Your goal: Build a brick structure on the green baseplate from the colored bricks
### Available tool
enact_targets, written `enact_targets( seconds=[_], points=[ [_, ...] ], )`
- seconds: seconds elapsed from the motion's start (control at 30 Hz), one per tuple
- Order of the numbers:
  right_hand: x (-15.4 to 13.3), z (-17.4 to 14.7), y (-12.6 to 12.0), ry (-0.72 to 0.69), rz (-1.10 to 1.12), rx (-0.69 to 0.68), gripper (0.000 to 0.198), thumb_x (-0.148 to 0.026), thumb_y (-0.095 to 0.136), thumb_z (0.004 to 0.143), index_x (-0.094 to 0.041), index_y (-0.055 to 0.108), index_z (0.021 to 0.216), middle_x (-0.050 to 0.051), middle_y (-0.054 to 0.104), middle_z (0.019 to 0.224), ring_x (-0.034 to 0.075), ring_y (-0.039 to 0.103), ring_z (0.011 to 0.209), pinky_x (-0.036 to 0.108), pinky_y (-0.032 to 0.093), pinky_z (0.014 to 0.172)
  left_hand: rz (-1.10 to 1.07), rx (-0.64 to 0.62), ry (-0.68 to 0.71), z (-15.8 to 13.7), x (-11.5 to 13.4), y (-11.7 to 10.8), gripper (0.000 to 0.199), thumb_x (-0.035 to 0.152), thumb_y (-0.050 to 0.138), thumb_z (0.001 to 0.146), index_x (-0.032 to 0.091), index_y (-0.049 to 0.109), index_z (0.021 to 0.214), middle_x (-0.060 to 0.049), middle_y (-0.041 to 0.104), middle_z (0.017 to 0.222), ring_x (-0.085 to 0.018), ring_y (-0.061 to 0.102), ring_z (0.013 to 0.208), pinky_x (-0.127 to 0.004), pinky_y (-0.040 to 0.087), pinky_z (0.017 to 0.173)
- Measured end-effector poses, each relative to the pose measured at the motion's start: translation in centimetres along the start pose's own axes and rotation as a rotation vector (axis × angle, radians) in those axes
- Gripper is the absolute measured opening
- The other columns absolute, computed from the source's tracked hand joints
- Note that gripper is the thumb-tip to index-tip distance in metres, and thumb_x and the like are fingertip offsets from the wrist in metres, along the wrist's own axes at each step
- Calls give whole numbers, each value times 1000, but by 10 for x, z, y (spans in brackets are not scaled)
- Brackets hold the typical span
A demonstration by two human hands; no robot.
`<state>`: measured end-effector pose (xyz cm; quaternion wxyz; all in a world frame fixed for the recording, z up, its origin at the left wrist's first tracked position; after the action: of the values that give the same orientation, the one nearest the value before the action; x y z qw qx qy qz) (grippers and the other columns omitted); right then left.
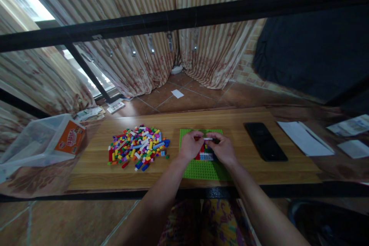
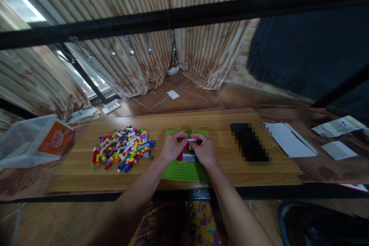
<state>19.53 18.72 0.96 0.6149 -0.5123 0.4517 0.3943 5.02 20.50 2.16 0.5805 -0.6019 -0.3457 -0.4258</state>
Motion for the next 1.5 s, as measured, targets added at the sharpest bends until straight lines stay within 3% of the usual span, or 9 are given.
enact_targets(
  seconds=[0.2, 0.33, 0.5, 0.67, 0.8, 0.93, 1.13, 1.33, 1.5],
  points=[
    [6, -1, 2, 7, 31, -70, 36, -39, 71, 68, -20, 70, 98, 6, 72, 99, 22, 66, 92, 41, 49, 90, 8, -3, 7, -4, 1, -1, 19, 12, 55, 80, 16, 69, 92, -3, 73, 91, -14, 67, 84, -28, 53, 83],
    [8, -3, -11, 11, 166, -5, 44, -48, 69, 72, -19, 68, 105, 7, 72, 101, 20, 66, 92, 40, 49, 89, -51, 91, 65, -13, 5, -24, 20, 22, 55, 86, 16, 67, 100, -6, 72, 100, -16, 66, 93, -30, 51, 88],
    [4, -11, -44, -12, 200, 174, 45, -53, 66, 74, -18, 69, 102, 9, 73, 98, 22, 67, 90, 41, 52, 86, -105, 194, 77, -47, 4, -71, 21, 28, 55, 87, 18, 67, 100, -5, 72, 98, -16, 66, 93, -30, 51, 88],
    [0, -32, -86, -54, -73, 326, 39, -52, 60, 77, -18, 72, 93, 10, 73, 97, 27, 67, 93, 45, 50, 87, -75, 361, 24, -101, -18, -143, 21, 32, 55, 85, 18, 69, 94, -5, 73, 94, -17, 66, 89, -30, 53, 83],
    [18, -41, -99, -22, -313, 325, 40, -53, 54, 77, -22, 72, 93, 10, 73, 96, 32, 67, 93, 44, 51, 82, 66, 568, -73, -137, -45, -209, 17, 27, 58, 81, 17, 68, 90, -5, 73, 88, -17, 67, 81, -30, 53, 78],
    [25, -45, -92, -49, -426, 281, 38, -55, 50, 78, -26, 70, 92, 12, 72, 92, 35, 67, 89, 47, 52, 75, 317, 622, -141, -144, -56, -245, 20, 17, 55, 79, 17, 69, 94, -6, 72, 88, -17, 67, 81, -31, 53, 77],
    [20, -44, -87, -143, -501, 266, 35, -56, 48, 79, -30, 68, 89, 14, 71, 97, 37, 66, 88, 50, 50, 73, 602, 530, -102, -105, -44, -242, 23, 12, 55, 79, 17, 70, 95, -8, 70, 97, -20, 64, 91, -35, 50, 87],
    [22, -45, -86, -163, -542, 268, 44, -58, 44, 79, -24, 69, 93, 12, 71, 95, 34, 66, 87, 48, 51, 75, 853, 251, 34, -47, -17, -195, 24, 18, 55, 81, 21, 70, 99, -9, 68, 103, -23, 59, 105, -40, 42, 101],
    [19, -45, -83, -175, -554, 269, 44, -55, 46, 80, -21, 70, 93, 12, 72, 96, 32, 66, 87, 44, 51, 76, 911, 150, 34, -22, -19, -167, 16, 18, 56, 79, 17, 71, 84, -13, 67, 97, -27, 58, 101, -40, 43, 95]
  ],
)
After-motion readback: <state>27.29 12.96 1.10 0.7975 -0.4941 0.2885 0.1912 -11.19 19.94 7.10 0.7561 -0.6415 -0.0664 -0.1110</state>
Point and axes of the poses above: each hand's wrist, its own z-axis towards the middle knuckle, its own y-axis out of the palm, x = y × z, the point moved 10 cm from there along z, towards the middle knuckle
